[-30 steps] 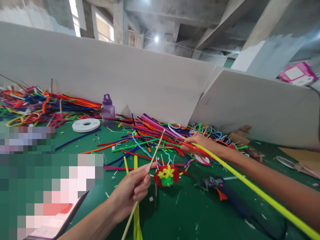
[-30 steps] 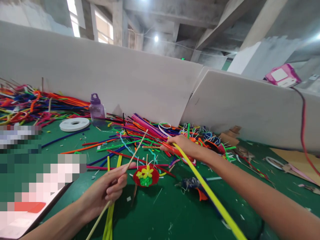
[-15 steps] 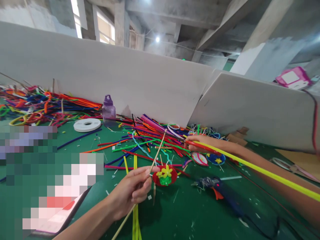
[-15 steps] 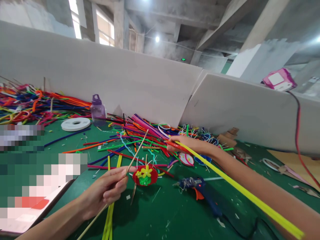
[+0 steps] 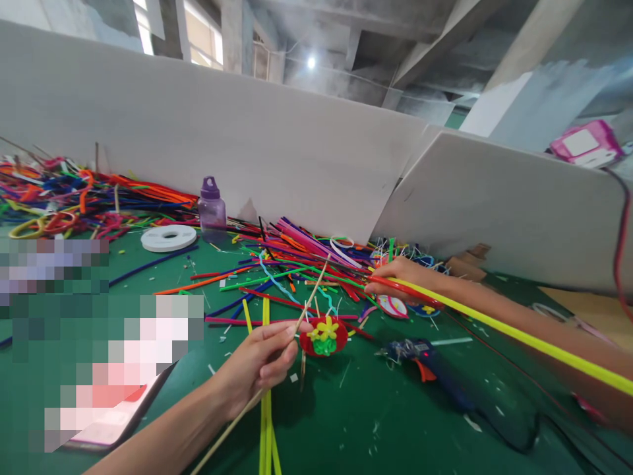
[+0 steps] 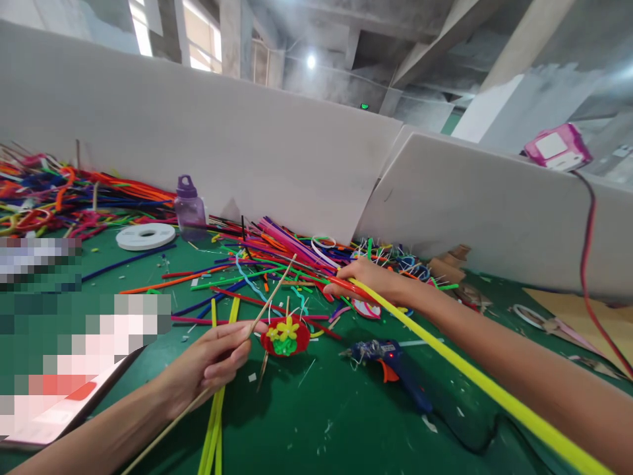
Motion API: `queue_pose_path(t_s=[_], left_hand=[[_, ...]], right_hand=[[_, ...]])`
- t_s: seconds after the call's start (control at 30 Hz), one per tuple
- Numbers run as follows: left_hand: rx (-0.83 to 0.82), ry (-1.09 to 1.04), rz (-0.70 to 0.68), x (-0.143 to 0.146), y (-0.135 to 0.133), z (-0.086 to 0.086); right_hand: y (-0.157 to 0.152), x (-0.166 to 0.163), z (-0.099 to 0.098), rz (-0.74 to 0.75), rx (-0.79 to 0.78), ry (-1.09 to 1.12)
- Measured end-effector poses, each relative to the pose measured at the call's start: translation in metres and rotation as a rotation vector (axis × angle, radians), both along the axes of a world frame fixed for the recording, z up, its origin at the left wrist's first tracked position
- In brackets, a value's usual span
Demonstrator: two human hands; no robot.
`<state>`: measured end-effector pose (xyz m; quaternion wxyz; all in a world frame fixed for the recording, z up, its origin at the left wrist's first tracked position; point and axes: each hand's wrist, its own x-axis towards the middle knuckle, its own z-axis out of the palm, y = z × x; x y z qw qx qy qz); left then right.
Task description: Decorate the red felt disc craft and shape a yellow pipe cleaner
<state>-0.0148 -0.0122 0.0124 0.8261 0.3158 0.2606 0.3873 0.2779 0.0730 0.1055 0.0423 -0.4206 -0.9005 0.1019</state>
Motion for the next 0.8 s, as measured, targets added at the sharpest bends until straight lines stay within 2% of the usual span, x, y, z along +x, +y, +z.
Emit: queue_pose_path(t_s=[0.33, 0.6, 0.7, 0.8], left_hand=[[-0.022, 0.029, 0.014, 0.002, -0.001, 0.002], [0.025, 0.082, 0.040, 0.001, -0.002, 0.005], [0.046, 0.105, 0.073, -0.001, -0.002, 0.006], [0.054, 0.120, 0.094, -0.002, 0.000, 0.006]], right_hand=[[-0.009, -0.005, 0.000, -0.026, -0.013, -0.028], [-0.005, -0.006, 0.004, -0.164, -0.182, 0.066], [-0.007, -0.007, 0.005, -0.158, -0.276, 0.093], [-0.013, -0.005, 0.010, -0.171, -0.188, 0.135]])
